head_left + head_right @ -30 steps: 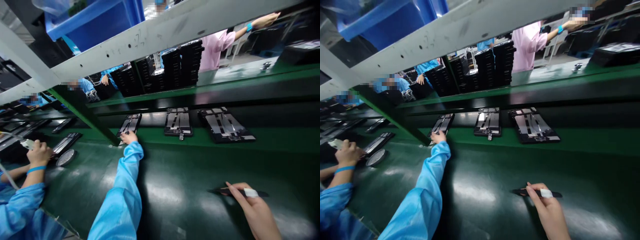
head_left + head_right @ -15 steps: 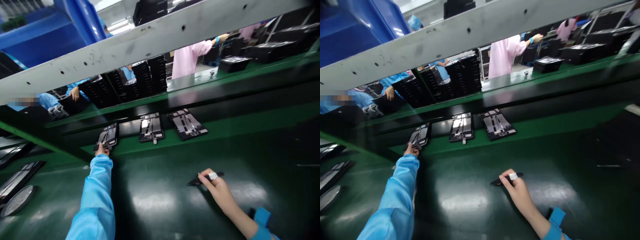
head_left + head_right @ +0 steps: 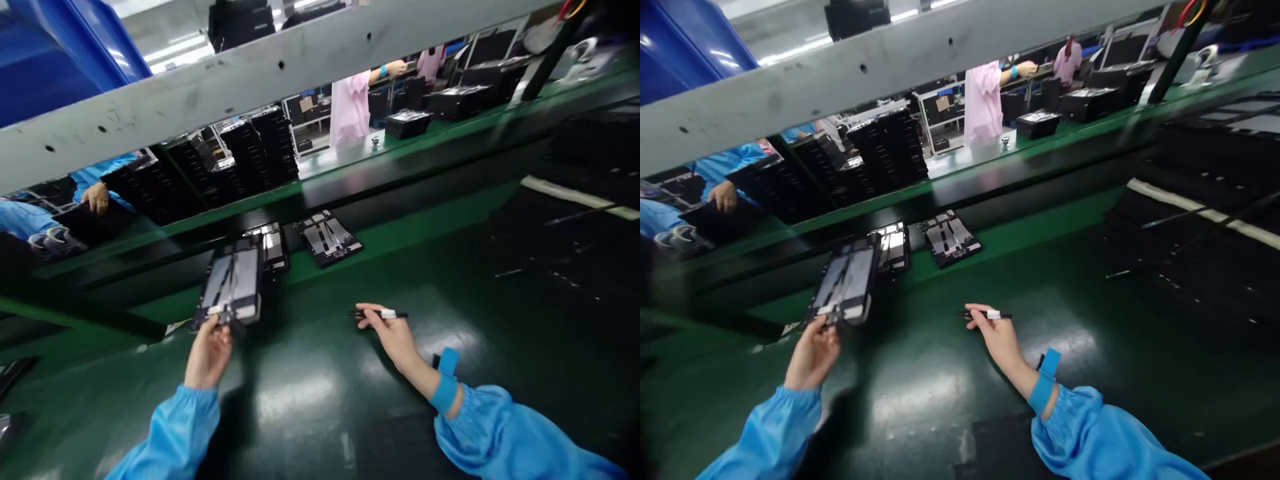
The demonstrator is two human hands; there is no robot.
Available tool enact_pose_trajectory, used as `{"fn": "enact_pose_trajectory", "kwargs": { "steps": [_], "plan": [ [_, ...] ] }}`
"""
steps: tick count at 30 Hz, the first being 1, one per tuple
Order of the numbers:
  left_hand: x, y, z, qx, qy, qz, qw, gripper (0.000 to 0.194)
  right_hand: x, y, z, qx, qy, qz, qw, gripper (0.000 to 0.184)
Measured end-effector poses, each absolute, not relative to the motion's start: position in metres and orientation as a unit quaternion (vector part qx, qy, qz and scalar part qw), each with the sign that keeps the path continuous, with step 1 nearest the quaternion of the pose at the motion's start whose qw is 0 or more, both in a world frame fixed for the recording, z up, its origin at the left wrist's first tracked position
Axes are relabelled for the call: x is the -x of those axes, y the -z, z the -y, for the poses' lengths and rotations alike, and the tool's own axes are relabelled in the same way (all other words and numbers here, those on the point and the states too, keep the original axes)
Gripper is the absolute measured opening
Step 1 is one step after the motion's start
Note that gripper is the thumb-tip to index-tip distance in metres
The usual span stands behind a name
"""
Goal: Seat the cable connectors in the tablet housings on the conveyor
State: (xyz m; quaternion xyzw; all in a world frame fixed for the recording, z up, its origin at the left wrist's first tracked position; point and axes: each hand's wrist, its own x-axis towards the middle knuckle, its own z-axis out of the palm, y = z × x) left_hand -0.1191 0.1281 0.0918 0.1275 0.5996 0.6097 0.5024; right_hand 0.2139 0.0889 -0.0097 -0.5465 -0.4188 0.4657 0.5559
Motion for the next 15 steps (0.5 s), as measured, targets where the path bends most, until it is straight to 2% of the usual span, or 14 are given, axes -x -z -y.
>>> {"fn": "enact_pose_trajectory", "kwargs": {
  "steps": [4,7,10,13,15],
  "plan": [
    [0.065,-0.074,-0.045,-0.087,-0.505,-0.628,0.586,0.007,-0.220,0.001,-0.088,0.549,-0.428,0.337,0.634,0.057],
    [0.015,-0.062,-0.010,-0.064,-0.433,-0.610,0.660,0.014,-0.225,-0.013,-0.085,0.537,-0.437,0.338,0.638,0.057],
    [-0.014,-0.059,0.004,-0.054,-0.374,-0.543,0.750,0.021,-0.235,-0.024,-0.077,0.534,-0.460,0.388,0.594,0.055],
    [-0.008,-0.063,0.009,-0.189,-0.208,-0.461,0.842,0.042,-0.256,-0.025,-0.060,0.557,-0.446,0.479,0.511,0.049],
    [0.007,-0.063,0.007,-0.403,-0.152,-0.471,0.770,0.047,-0.271,-0.021,-0.048,0.587,-0.402,0.534,0.457,0.043]
  ]
}}
